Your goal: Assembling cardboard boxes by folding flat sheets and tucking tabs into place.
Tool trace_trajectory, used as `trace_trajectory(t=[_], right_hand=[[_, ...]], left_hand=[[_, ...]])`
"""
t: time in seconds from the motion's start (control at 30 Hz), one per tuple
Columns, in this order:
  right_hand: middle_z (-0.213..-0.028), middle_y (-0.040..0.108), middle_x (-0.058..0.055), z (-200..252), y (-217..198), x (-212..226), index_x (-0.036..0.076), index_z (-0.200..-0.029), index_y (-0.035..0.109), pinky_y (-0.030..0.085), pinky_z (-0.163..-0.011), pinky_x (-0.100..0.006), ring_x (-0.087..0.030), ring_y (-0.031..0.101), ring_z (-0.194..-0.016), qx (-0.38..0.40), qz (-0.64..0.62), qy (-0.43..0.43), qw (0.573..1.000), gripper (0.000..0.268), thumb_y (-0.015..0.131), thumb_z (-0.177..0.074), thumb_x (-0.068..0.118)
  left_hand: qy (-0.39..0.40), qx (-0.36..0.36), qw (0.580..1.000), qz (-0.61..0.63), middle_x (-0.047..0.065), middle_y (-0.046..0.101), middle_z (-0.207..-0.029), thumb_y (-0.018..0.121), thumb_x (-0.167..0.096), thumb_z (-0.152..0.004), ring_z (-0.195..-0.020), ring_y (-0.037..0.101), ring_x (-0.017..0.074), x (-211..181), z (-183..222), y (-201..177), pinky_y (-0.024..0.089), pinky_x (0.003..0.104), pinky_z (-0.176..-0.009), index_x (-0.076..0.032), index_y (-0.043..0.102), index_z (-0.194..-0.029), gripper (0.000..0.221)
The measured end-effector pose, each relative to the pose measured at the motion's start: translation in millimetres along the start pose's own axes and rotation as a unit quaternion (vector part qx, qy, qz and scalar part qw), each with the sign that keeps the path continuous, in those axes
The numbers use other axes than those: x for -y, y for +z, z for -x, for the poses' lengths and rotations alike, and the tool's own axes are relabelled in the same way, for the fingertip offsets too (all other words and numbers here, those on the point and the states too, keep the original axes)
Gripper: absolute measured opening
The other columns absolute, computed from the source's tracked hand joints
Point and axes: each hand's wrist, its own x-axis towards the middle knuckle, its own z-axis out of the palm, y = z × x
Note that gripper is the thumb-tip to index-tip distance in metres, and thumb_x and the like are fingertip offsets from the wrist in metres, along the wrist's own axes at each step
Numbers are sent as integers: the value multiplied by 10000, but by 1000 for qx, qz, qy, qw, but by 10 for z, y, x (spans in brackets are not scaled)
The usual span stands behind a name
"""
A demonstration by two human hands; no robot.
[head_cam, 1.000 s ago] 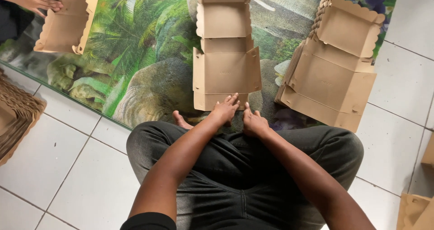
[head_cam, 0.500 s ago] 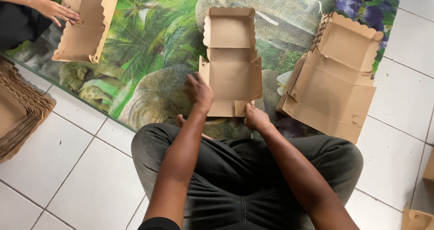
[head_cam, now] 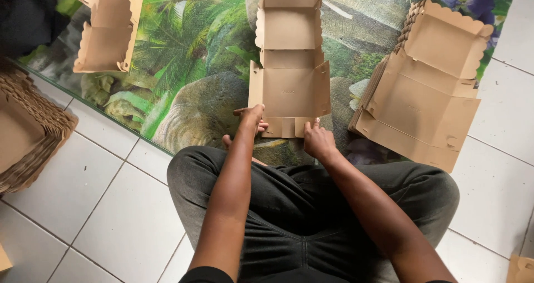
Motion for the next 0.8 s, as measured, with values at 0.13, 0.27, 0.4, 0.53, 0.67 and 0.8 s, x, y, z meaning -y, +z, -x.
trace_trajectory(t=[0.13,0.27,0.4,0.53,0.67,0.8], right_hand=[[-1216,616,-365,120,-26,297,43,-1282,610,482,-753,-409,-397,673,-996,-119,151,-46,980,466,506,-849,180],[-1316,460,-468,114,-135,491,78,-1484,356,542,-832,-463,-526,554,-1187,-42,112,-89,989,663,581,-866,163],[-1254,424,-531,-34,-67,607,188,-1556,289,605,-753,-465,-573,545,-1154,10,148,-71,986,728,569,-884,166],[-1234,423,-547,-153,113,600,201,-1545,334,599,-728,-464,-593,558,-1110,-1,143,-50,988,684,578,-906,184],[-1213,404,-558,-187,118,567,278,-1521,357,588,-727,-528,-621,541,-1090,-7,104,-48,993,687,592,-886,160],[-1209,437,-538,-221,172,571,297,-1504,387,589,-740,-511,-594,564,-1083,-11,129,-44,991,665,607,-891,167]], left_hand=[[21,-10,999,-26,294,660,-827,653,-113,-767,-589,714,365,110,-26,48,608,479,-561,169,-6,-1333,914],[64,-94,991,-70,200,654,-696,724,-13,-705,-460,664,317,338,-324,125,600,408,-420,192,230,-1185,719],[68,-129,974,-172,277,671,-1051,828,-196,-752,-976,687,444,-21,425,-49,585,572,-810,73,427,-1123,609],[-5,-94,974,-207,225,697,-1113,838,-266,-762,-1073,665,425,68,332,-205,522,581,-912,56,519,-1169,609],[-55,-66,957,-276,73,710,-640,855,-151,-702,-673,736,257,113,407,-282,562,389,-790,-42,691,-871,260],[-45,-87,968,-229,15,682,-540,853,-287,-694,-616,730,208,-61,713,-368,571,327,-743,-99,748,-729,218]])
